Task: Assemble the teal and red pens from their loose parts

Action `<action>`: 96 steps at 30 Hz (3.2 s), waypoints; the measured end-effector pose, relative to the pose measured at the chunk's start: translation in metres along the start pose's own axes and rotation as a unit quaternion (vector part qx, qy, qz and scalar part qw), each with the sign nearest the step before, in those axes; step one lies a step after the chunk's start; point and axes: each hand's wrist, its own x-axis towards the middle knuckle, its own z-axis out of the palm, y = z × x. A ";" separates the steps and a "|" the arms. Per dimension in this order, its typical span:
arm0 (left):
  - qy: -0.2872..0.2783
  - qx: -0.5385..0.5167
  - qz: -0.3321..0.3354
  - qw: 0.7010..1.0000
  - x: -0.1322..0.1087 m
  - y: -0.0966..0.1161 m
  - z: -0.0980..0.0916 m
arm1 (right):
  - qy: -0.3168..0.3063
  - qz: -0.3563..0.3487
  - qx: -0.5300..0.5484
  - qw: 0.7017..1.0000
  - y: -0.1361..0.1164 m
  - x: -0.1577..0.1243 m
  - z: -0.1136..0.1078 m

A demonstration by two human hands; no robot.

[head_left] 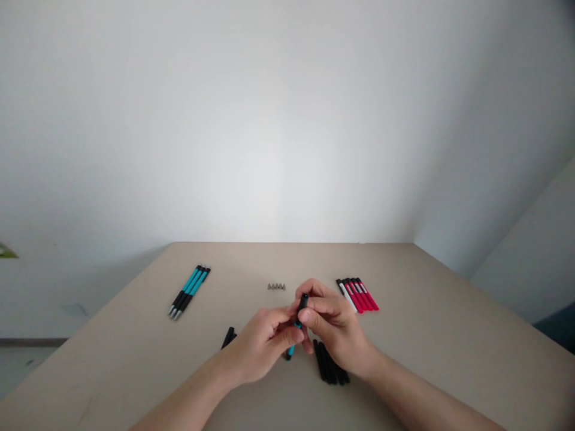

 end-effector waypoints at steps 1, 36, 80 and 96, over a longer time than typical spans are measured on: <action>-0.003 -0.004 -0.006 1.000 0.000 -0.001 -0.001 | -0.003 0.000 -0.005 1.000 0.000 0.000 0.000; 0.082 -0.035 0.090 0.992 0.001 0.016 -0.018 | -0.054 -0.046 -0.126 0.990 -0.010 0.006 0.005; 0.076 0.066 0.074 0.992 0.000 0.019 -0.020 | -0.098 -0.058 -0.131 0.985 -0.014 0.013 0.000; 0.116 0.064 0.108 0.985 0.002 0.008 -0.027 | -0.137 -0.073 -0.247 0.956 0.007 0.007 -0.006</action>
